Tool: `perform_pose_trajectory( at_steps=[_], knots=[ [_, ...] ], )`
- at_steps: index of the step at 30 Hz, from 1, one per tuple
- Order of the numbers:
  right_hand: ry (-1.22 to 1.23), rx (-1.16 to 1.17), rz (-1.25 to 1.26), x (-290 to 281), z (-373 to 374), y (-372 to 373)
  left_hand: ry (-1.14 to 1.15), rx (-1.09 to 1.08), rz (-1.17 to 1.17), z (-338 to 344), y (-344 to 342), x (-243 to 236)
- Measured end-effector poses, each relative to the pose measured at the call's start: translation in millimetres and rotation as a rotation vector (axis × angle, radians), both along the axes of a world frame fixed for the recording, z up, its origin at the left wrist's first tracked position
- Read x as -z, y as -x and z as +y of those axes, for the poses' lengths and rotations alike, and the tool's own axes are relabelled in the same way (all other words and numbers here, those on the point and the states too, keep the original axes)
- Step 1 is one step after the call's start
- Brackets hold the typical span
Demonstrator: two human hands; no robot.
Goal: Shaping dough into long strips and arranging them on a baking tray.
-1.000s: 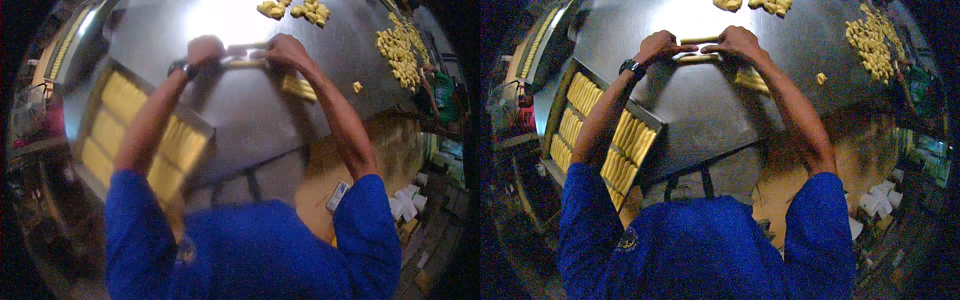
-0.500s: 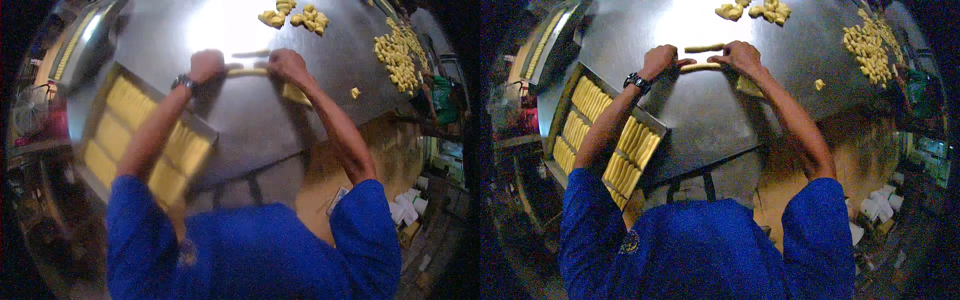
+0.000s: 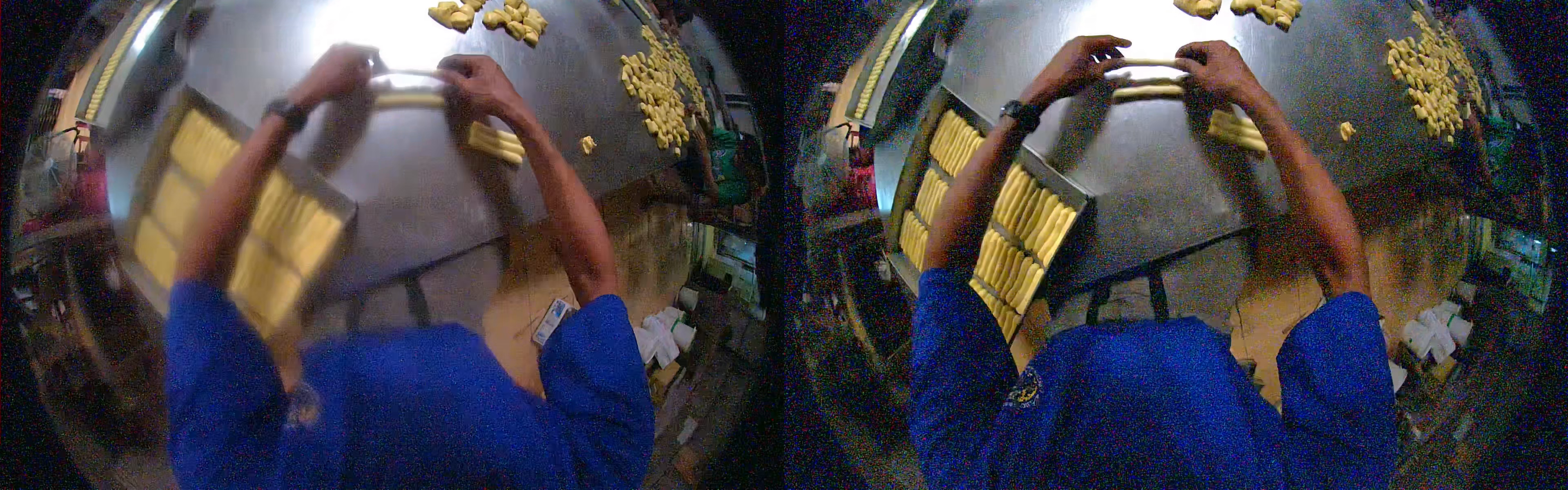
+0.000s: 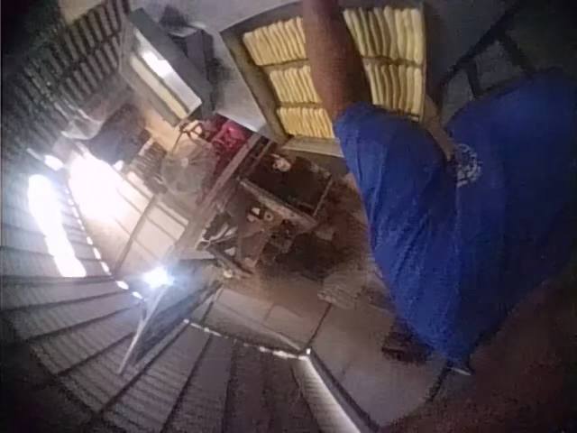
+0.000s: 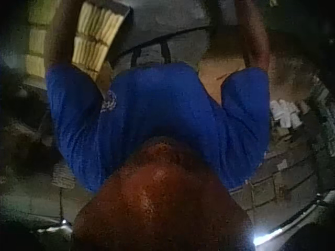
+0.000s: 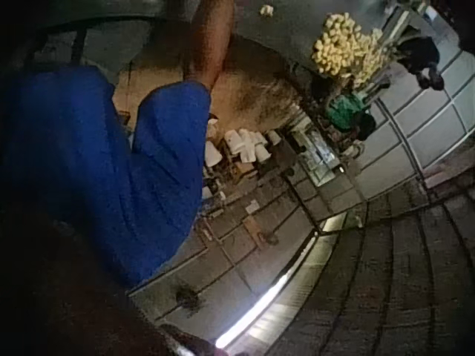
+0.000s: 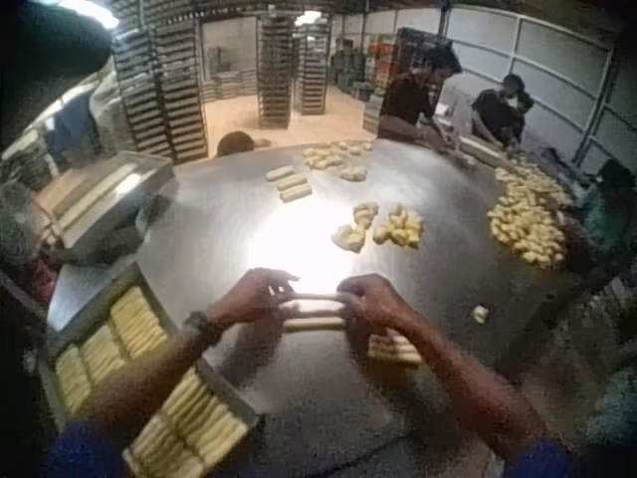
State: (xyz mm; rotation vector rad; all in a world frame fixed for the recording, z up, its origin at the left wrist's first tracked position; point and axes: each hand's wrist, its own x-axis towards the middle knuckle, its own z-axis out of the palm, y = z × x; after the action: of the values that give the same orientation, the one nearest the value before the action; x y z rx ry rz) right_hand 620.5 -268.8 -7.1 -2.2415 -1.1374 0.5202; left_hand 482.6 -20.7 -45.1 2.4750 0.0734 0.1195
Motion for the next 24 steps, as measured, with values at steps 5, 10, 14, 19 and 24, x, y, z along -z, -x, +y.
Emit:
perform_pose_trajectory(
  at_steps=[5,10,14,19,24],
  knots=[
    [0.025,-0.093,-0.072,-3,-9,14,0.111,0.172,0.063,-2,17,5],
    [0.035,-0.195,-0.237,-1,-21,37,0.026,0.297,0.057,-10,28,-2],
    [-0.197,-0.150,-0.374,8,-28,48,-0.121,0.190,0.093,-22,33,-7],
    [0.165,-0.257,-0.477,19,-22,38,-0.302,0.066,0.074,-47,24,5],
    [-0.042,-0.052,0.327,-26,-11,35,0.161,-0.011,-0.132,-50,48,-30]
  ],
)
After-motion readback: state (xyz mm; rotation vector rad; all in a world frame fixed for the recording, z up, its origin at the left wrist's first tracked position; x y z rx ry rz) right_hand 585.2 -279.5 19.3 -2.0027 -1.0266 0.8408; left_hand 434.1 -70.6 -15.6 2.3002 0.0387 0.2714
